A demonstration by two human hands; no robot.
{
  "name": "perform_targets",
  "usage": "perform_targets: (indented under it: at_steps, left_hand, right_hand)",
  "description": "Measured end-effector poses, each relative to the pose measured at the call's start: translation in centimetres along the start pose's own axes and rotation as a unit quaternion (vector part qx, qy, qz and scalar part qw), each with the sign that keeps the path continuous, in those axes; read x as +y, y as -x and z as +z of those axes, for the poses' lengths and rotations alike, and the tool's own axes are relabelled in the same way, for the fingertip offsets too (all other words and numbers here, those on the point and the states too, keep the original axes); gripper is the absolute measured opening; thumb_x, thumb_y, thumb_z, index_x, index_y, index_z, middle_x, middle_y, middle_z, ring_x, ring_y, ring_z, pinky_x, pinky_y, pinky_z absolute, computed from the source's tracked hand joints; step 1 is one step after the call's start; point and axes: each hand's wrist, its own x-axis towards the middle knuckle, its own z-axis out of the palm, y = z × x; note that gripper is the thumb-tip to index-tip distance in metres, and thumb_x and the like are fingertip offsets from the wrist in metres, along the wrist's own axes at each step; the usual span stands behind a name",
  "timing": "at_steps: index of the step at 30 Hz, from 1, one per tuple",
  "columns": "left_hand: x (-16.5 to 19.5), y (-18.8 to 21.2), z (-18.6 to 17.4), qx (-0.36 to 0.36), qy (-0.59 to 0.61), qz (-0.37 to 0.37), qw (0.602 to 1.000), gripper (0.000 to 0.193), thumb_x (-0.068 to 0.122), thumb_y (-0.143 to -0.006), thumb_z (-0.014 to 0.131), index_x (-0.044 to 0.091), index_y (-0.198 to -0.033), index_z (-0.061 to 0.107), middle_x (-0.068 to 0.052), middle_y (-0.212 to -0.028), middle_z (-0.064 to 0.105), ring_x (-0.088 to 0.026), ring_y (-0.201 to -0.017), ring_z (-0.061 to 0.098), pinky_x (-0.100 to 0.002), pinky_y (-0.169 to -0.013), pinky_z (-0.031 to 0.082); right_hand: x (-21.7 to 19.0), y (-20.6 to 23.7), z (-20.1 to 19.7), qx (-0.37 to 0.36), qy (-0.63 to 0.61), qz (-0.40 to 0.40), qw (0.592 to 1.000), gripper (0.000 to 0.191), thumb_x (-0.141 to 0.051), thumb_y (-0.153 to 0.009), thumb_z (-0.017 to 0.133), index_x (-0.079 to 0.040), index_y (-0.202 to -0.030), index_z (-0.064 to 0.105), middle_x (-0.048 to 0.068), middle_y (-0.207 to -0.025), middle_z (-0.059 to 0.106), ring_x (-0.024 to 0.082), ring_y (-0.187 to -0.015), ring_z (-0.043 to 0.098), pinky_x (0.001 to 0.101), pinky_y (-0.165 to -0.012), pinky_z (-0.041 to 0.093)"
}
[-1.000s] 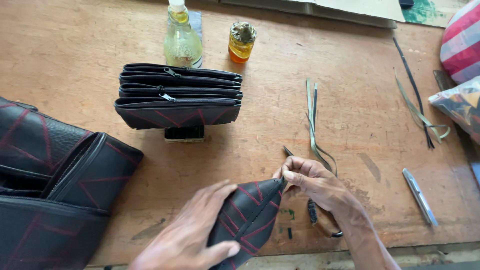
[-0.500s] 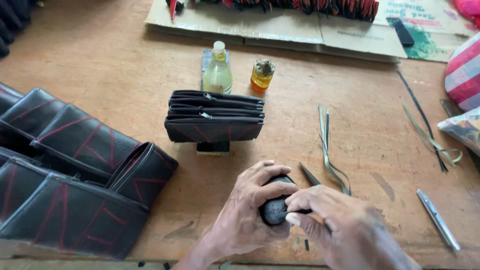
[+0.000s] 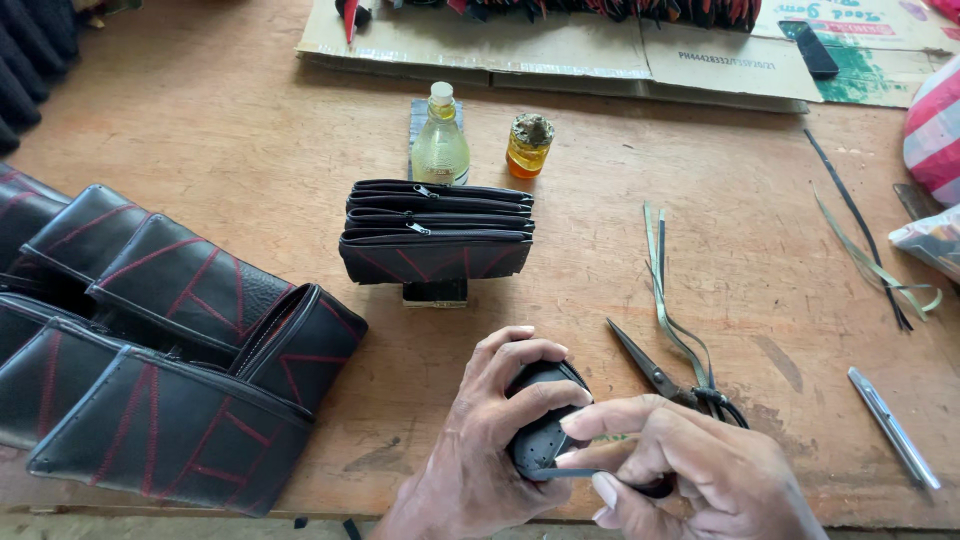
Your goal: The person assembles a black leather pouch with red stitching by hand, folding and pressing the edges to shape the item. The person uses shears to trim excess material from the pouch. The finished pouch is placed on the table.
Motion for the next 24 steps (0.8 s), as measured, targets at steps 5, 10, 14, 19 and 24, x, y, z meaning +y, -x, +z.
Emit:
perform_targets:
  at_steps: [5,10,14,19,24]
  left_hand:
    - [-0.1,0.2,0.2,-0.006,0.002,-0.006,1.000,0.056,0.013,-0.061,0.085,0.014,-0.114,0.070,-0.015,-0.134,0.056,-0.039,-0.135,0.052,-0.051,-0.110,0.048]
    - [0.6,0.4,0.0,-0.007,-0.041,-0.020,0.999,0.058,0.018,-0.063,0.089,0.012,-0.117,0.070,-0.022,-0.146,0.048,-0.046,-0.142,0.041,-0.059,-0.114,0.038]
    - [1.4,0.8,-0.9,-0.074,-0.047,-0.039,0.995,0.060,0.024,-0.070,0.091,0.013,-0.125,0.070,-0.022,-0.155,0.042,-0.048,-0.146,0.031,-0.060,-0.116,0.033]
    - [1.8,0.5,-4.6,-0.207,0.043,-0.092,0.973,0.072,0.025,-0.065,0.086,0.012,-0.133,0.067,-0.017,-0.166,0.039,-0.044,-0.159,0.024,-0.057,-0.121,0.029]
    - [2.4,0.2,-7.1,-0.246,0.056,-0.074,0.965,0.071,0.046,-0.079,0.076,0.007,-0.137,0.063,-0.021,-0.165,0.034,-0.044,-0.159,0.020,-0.058,-0.125,0.024]
  right_hand:
    - [0.5,0.6,0.3,-0.043,-0.030,0.128,0.990,0.035,-0.009,-0.092,0.073,-0.007,-0.126,0.066,0.003,-0.094,0.081,0.006,-0.075,0.077,0.0216,-0.069,0.062]
    - [1.3,0.3,0.9,-0.046,0.027,0.083,0.995,0.026,-0.005,-0.093,0.071,-0.010,-0.118,0.063,0.002,-0.099,0.064,0.000,-0.064,0.063,0.0197,-0.062,0.056]
    - [1.6,-0.2,2.0,-0.053,0.008,0.008,0.999,0.021,0.000,-0.095,0.069,-0.008,-0.111,0.059,0.001,-0.106,0.066,-0.001,-0.068,0.060,0.0196,-0.057,0.050]
    - [1.7,-0.4,3.4,-0.048,-0.045,-0.051,0.997,0.021,0.009,-0.090,0.060,-0.008,-0.097,0.049,0.006,-0.118,0.064,0.002,-0.071,0.057,0.0200,-0.056,0.049]
    - [2.0,-0.3,3.9,-0.081,-0.075,-0.038,0.993,0.024,0.008,-0.089,0.062,-0.009,-0.101,0.052,0.004,-0.122,0.063,0.001,-0.062,0.051,0.0182,-0.053,0.044]
